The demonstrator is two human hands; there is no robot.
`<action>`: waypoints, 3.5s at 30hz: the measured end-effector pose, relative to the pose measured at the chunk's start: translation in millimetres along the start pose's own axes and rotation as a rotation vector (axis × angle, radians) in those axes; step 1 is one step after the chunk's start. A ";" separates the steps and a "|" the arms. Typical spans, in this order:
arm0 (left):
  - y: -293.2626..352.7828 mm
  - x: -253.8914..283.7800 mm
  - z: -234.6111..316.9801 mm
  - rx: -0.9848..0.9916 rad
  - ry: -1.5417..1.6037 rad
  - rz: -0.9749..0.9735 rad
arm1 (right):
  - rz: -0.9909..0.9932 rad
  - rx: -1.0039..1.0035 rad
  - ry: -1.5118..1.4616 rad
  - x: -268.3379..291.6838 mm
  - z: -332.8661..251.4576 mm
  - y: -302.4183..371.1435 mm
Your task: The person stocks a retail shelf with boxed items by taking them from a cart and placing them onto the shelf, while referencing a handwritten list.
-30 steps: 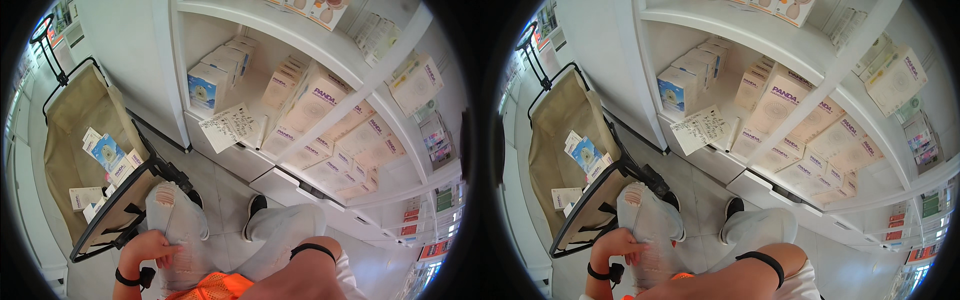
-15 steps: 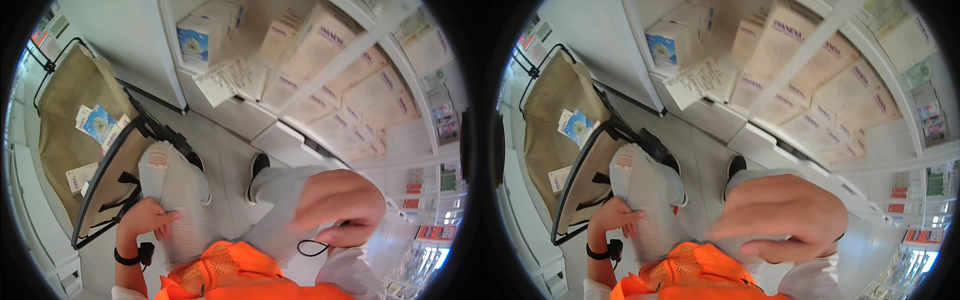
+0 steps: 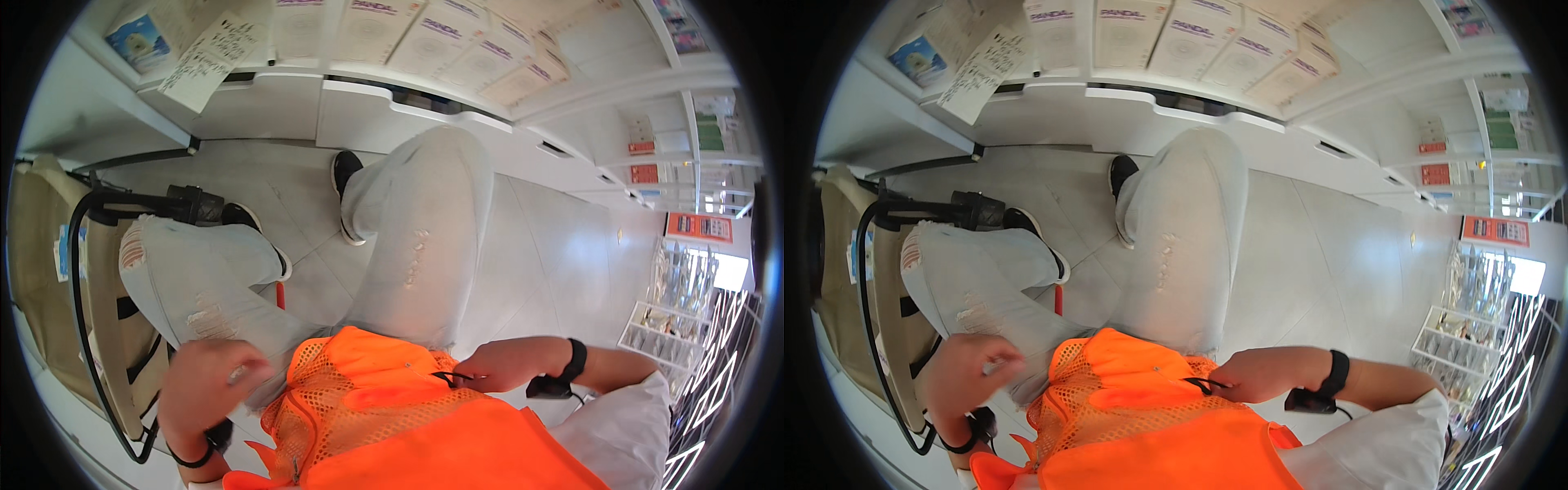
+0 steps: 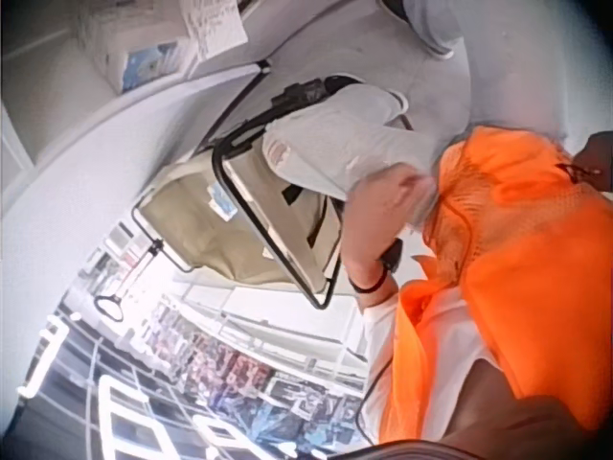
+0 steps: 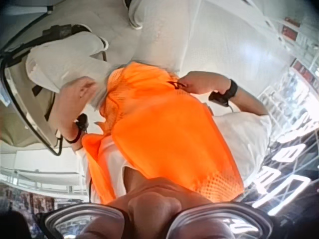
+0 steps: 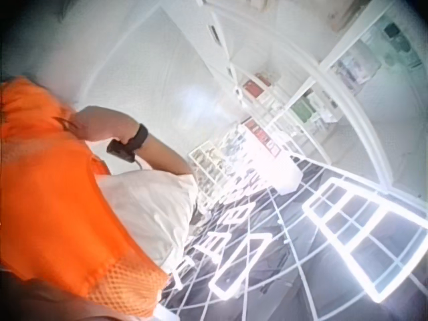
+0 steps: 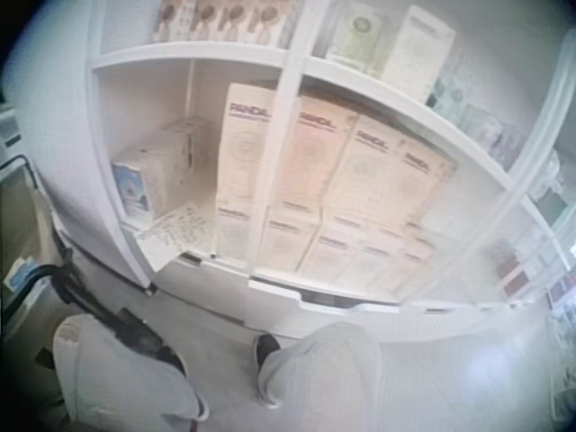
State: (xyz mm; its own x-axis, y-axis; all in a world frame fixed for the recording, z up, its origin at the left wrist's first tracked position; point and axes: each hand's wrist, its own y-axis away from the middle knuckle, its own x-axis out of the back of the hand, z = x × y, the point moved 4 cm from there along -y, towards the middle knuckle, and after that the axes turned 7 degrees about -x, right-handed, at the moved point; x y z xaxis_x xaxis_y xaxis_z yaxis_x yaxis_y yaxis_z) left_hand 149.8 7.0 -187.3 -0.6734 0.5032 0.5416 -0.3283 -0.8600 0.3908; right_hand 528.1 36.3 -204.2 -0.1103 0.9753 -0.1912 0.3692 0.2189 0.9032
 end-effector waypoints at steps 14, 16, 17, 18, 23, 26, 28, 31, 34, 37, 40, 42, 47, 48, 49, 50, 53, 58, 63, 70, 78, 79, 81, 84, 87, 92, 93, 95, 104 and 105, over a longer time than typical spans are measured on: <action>-47.3 -135.3 113.2 -0.934 -0.253 -0.317 | 0.911 0.195 0.005 -65.1 -4.4 13.2; -44.2 -140.5 115.8 -1.005 -0.332 -0.366 | 0.931 0.229 -0.010 -72.9 -2.1 6.5; -40.7 -142.8 116.6 -1.073 -0.408 -0.410 | 0.946 0.261 -0.020 -75.9 -1.9 3.2; -41.5 -139.6 116.2 -1.071 -0.415 -0.414 | 0.949 0.268 -0.023 -77.4 -1.5 0.6; -36.8 -123.2 115.5 -1.090 -0.377 -0.495 | 1.057 0.266 -0.059 -76.5 -8.6 -1.5; -38.8 -118.8 121.9 -1.035 -0.397 -0.403 | 1.092 0.259 -0.018 -75.5 -7.3 -5.0; -40.2 -119.6 120.4 -1.034 -0.359 -0.331 | 1.081 0.202 -0.005 -77.9 -7.7 -5.6; -39.2 -124.5 115.5 -1.012 -0.290 -0.273 | 1.101 0.189 0.055 -86.4 -3.6 -11.8; -39.9 -122.9 113.2 -0.961 -0.219 -0.366 | 1.157 0.280 0.098 -90.0 -7.5 -13.5; -45.3 -129.0 102.3 -0.868 -0.072 -0.494 | 1.147 0.324 0.110 -87.6 -9.1 -15.0; -46.6 -131.6 97.5 -0.808 0.079 -0.569 | 1.091 0.289 0.129 -86.0 -7.2 -22.0; -45.8 -132.3 96.2 -0.803 0.131 -0.593 | 1.057 0.261 0.130 -86.1 -6.8 -25.5; -46.6 -124.4 98.0 -0.770 0.017 -0.649 | 1.212 0.222 0.086 -85.5 -13.3 -5.5; -45.8 -123.4 100.3 -0.773 0.016 -0.659 | 1.216 0.218 0.075 -88.5 -13.7 -2.8; -46.0 -122.2 102.4 -0.784 -0.030 -0.630 | 1.266 0.217 0.199 -92.3 -16.2 1.0; -46.6 -121.8 103.8 -0.795 -0.077 -0.598 | 1.314 0.217 0.326 -95.7 -18.3 2.9; -47.4 -126.5 104.0 -0.803 -0.114 -0.591 | 1.408 0.044 0.489 -101.5 -19.9 -10.0; -48.0 -127.2 103.4 -0.805 -0.140 -0.595 | 1.468 -0.115 0.482 -107.7 -15.0 -6.1; -45.4 -126.1 103.7 -0.788 -0.106 -0.606 | 1.378 0.129 0.306 -109.8 -14.6 4.7; -49.4 -126.5 101.4 -0.800 -0.058 -0.602 | 0.780 0.425 -0.393 -89.0 9.1 5.1; -57.6 -125.1 99.3 -0.760 -0.028 -0.642 | 0.722 0.444 -0.499 -84.0 26.7 -4.4; -58.5 -125.3 96.9 -0.757 -0.006 -0.649 | 0.786 0.411 -0.420 -83.1 24.8 -2.0; -60.2 -124.5 96.4 -0.753 0.010 -0.662 | 0.909 0.360 -0.213 -82.6 17.7 1.4; -59.6 -124.4 98.0 -0.724 -0.002 -0.670 | 1.096 0.309 0.008 -80.0 5.3 6.3; -60.7 -125.7 99.6 -0.717 -0.009 -0.659 | 1.156 0.273 0.116 -77.8 -0.1 2.3; -61.8 -124.9 102.1 -0.712 -0.015 -0.654 | 1.391 0.493 0.156 -72.5 -8.5 -6.8; -62.0 -124.9 101.3 -0.709 -0.017 -0.654 | 1.344 0.457 0.117 -70.7 -10.7 -8.5; -65.3 -123.9 99.1 -0.674 0.062 -0.642 | 1.298 0.422 0.078 -69.2 -11.7 -13.4; -72.4 -125.2 95.4 -0.703 0.076 -0.641 | 1.164 0.389 -0.037 -62.0 0.5 -18.8; -73.7 -126.5 92.2 -0.705 0.077 -0.641 | 1.135 0.414 -0.077 -59.6 2.6 -17.3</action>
State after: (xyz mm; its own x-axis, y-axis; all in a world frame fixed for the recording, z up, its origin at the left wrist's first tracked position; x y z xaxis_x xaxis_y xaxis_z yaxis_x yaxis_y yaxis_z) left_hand 320.3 14.6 -216.1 -0.2606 0.9109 0.3199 -0.9563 -0.2892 0.0443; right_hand 530.7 -25.5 -209.4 0.5177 0.6145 0.5953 0.4895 -0.7834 0.3830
